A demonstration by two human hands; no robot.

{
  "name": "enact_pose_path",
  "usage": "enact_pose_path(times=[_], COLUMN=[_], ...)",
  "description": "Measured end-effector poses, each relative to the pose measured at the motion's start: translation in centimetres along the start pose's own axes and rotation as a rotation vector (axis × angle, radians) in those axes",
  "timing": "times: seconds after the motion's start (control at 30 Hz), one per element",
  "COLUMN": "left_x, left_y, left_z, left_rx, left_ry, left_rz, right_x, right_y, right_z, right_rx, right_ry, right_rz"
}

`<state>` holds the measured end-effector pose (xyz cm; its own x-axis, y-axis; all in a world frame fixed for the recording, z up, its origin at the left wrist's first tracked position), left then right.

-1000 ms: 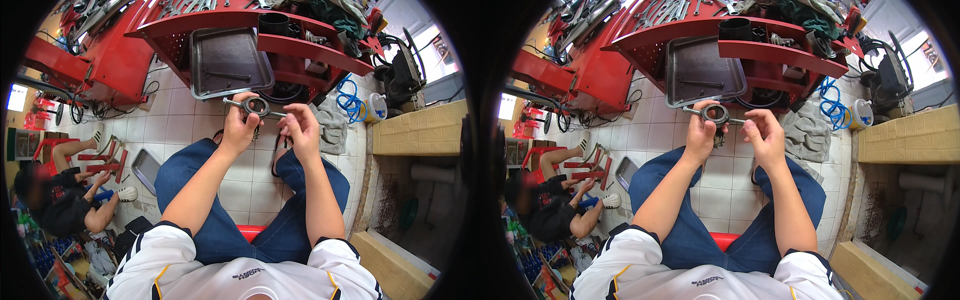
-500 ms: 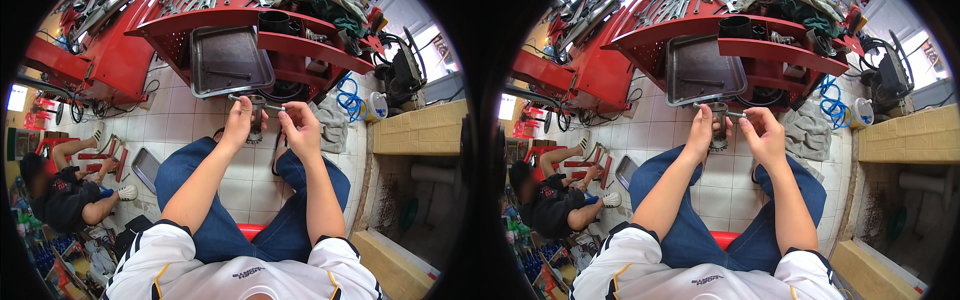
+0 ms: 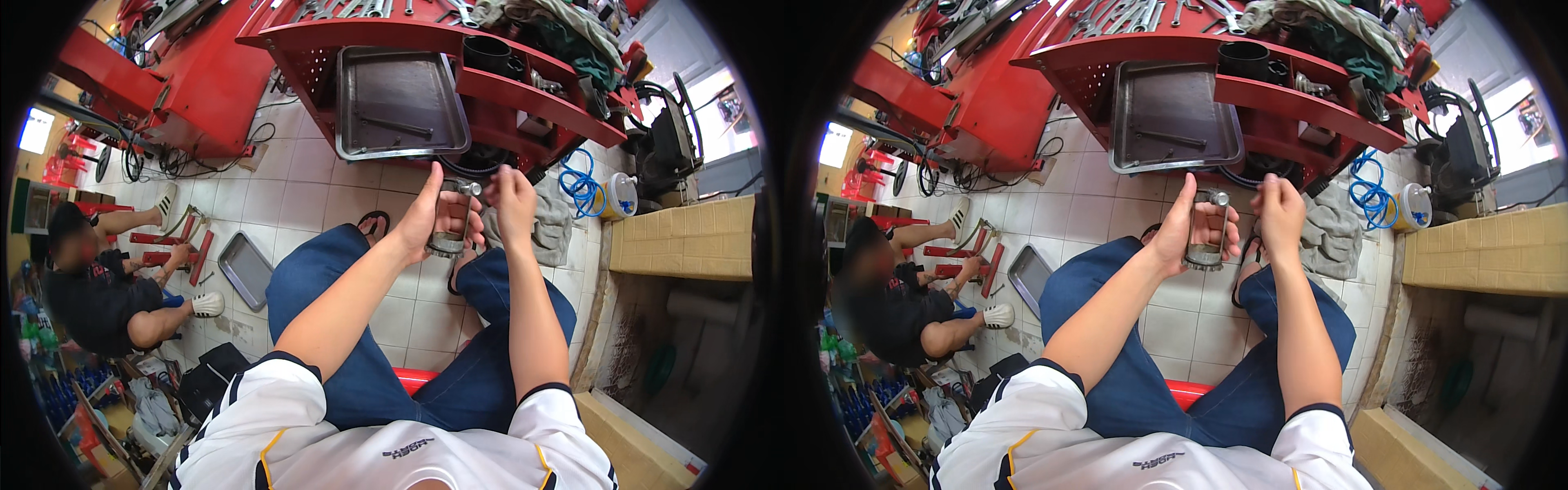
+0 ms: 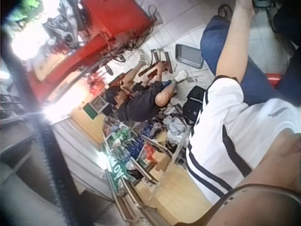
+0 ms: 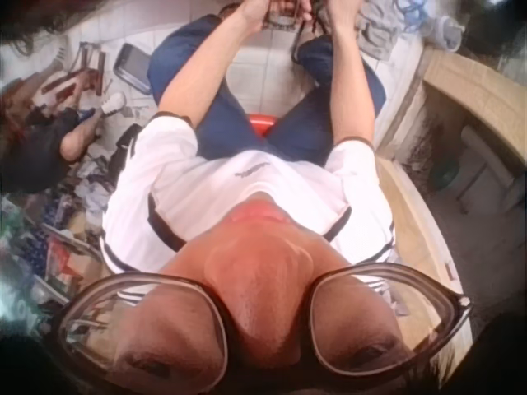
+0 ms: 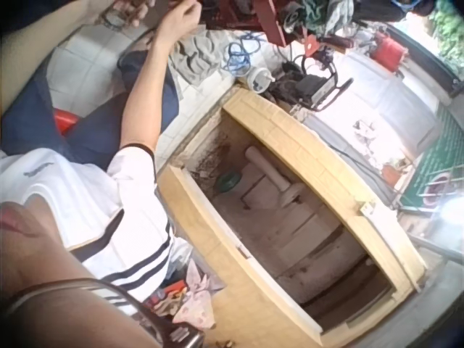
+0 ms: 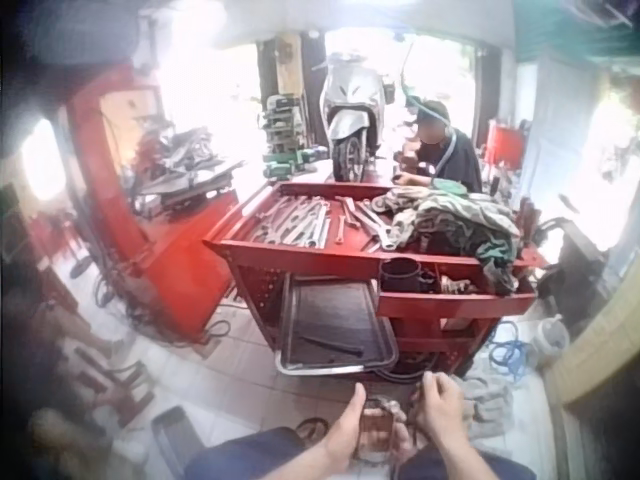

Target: The person sits on the floor and uses a wrench to tighten a bolt on a cylindrical mechanical component. They rotate the part to inspect it and continue adjusting the bolt with the tool.

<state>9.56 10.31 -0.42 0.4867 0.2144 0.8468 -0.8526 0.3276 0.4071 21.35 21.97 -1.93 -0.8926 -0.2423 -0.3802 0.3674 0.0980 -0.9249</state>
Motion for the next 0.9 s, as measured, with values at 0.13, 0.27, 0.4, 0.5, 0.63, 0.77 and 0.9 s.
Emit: enact_pose_path(times=[0.13,0.27,0.4,0.5,0.63,0.77,0.9], left_x=[1.9,1.5,0.2,-0.8,0.3,0.2,0.5], left_y=[0.9,1.8,2.6,3.7,4.9,4.9,4.4], left_z=[1.5,2.8,3.0,2.8,3.5,3.5,3.1], left_rx=[-0.012,-0.058,-0.074,-0.006,0.024,0.072,0.05], left_ry=[-0.204,-0.229,-0.303,-0.255,-0.47,-0.48,-0.389], left_rz=[0.031,0.03,0.356,0.373,0.551,0.592,0.58], right_x=[6.8,15.5,20.6,22.3,22.1,15.9,4.7], right_y=[-3.7,-4.0,-2.7,-2.4,-3.6,-5.7,-8.3], right_z=[-3.3,-8.4,-10.5,-11.4,-11.2,-10.8,-5.3], right_rx=[-0.304,-0.552,-0.734,-0.725,-0.682,-0.525,-0.323], right_ry=[-0.167,-0.443,-0.645,-0.733,-0.712,-0.442,-0.101], right_rz=[0.443,0.672,0.762,0.874,0.84,0.54,0.46])
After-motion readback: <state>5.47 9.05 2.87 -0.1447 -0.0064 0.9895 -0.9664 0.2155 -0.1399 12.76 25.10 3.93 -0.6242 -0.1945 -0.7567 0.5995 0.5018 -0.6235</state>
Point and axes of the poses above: each hand's wrist, its own z-axis away from the middle knuckle, its own x-axis out of the palm, y = z × x, the point moved 7 cm from there along -z, towards the middle knuckle, and after that the axes turned 14 degrees about z, right-handed, at the moved point
